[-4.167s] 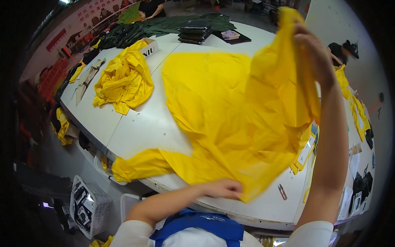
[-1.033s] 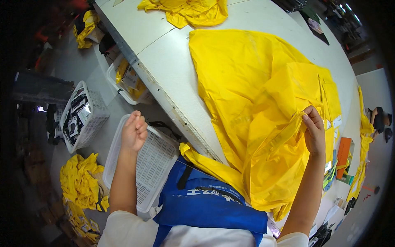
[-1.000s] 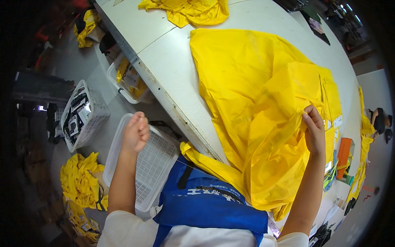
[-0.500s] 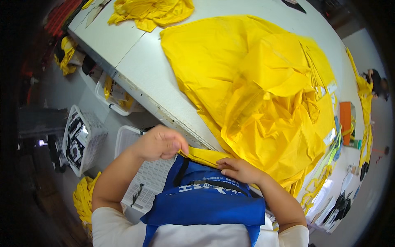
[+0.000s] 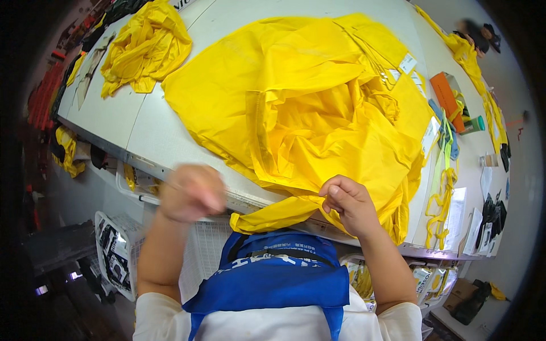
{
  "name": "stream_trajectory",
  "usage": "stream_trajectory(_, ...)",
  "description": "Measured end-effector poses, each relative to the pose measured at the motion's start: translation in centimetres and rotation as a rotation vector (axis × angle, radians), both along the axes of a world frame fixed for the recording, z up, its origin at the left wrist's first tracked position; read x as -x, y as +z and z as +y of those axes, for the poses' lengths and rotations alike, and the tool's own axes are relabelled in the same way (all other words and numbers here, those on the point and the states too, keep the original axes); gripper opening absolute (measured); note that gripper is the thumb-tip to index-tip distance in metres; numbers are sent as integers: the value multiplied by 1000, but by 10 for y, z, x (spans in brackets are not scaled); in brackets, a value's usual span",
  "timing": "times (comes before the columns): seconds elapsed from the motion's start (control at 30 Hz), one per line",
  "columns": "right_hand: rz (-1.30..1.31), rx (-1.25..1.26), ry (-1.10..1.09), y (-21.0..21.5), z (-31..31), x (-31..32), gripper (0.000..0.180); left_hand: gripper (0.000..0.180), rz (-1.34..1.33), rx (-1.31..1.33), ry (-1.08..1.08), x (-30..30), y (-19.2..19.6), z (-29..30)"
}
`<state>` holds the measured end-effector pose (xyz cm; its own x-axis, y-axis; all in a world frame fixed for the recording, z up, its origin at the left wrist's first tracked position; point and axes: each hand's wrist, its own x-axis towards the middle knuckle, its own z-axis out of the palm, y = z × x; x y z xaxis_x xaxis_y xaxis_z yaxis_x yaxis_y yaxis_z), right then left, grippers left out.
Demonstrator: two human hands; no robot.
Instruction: The person folds a yellow garment on a white table, smooths it, and uses a small yellow tool to trim a tag or thread. The person then folds the garment into a compact rectangle and places it on a stack of similar folded items.
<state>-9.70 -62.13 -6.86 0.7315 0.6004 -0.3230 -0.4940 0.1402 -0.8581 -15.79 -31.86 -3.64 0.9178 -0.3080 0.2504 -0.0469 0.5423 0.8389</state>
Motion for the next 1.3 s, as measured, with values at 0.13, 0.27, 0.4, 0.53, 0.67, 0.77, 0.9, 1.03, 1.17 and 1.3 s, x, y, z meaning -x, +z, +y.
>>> stream_trajectory(0.13, 100, -227, -165, 29, -1, 15, 17, 22, -202, -508, -103, 6, -42, -72)
stream_trajectory(0.27, 4, -307, -199, 40, 14, 27, 18, 23, -14, -512, -184, 4, -59, -133)
stream_trajectory(0.4, -675, 297, -288, -10, 11, 32, 25, 26, 208, -501, 11, -2, -69, -117)
stream_trajectory(0.53, -1273, 901, 269, -60, -18, 30, 43, 26, 221, -533, 124, 1, -64, -112)
stream_trajectory(0.67, -807, 880, 285, -33, -18, -20, 23, 19, -75, -963, 304, 4, -63, -106)
stream_trajectory(0.77, -784, 820, 348, -19, -8, -48, 21, 15, -216, -1268, 393, 9, -62, -113)
stream_trajectory(0.9, -932, 925, 437, -30, 12, -68, 24, 17, -284, -1618, 362, 6, -72, -112)
stream_trajectory(1.03, -962, 1040, 373, -36, 30, -57, 24, 16, -118, -1460, 183, 7, -64, -101)
stream_trajectory(1.17, -1065, 1128, 395, -75, 26, -48, 23, 19, -12, -1122, 28, 24, -33, -101)
stream_trajectory(1.3, -1114, 1148, 378, -111, 6, -44, 21, 14, 156, -944, 95, 39, -22, -68)
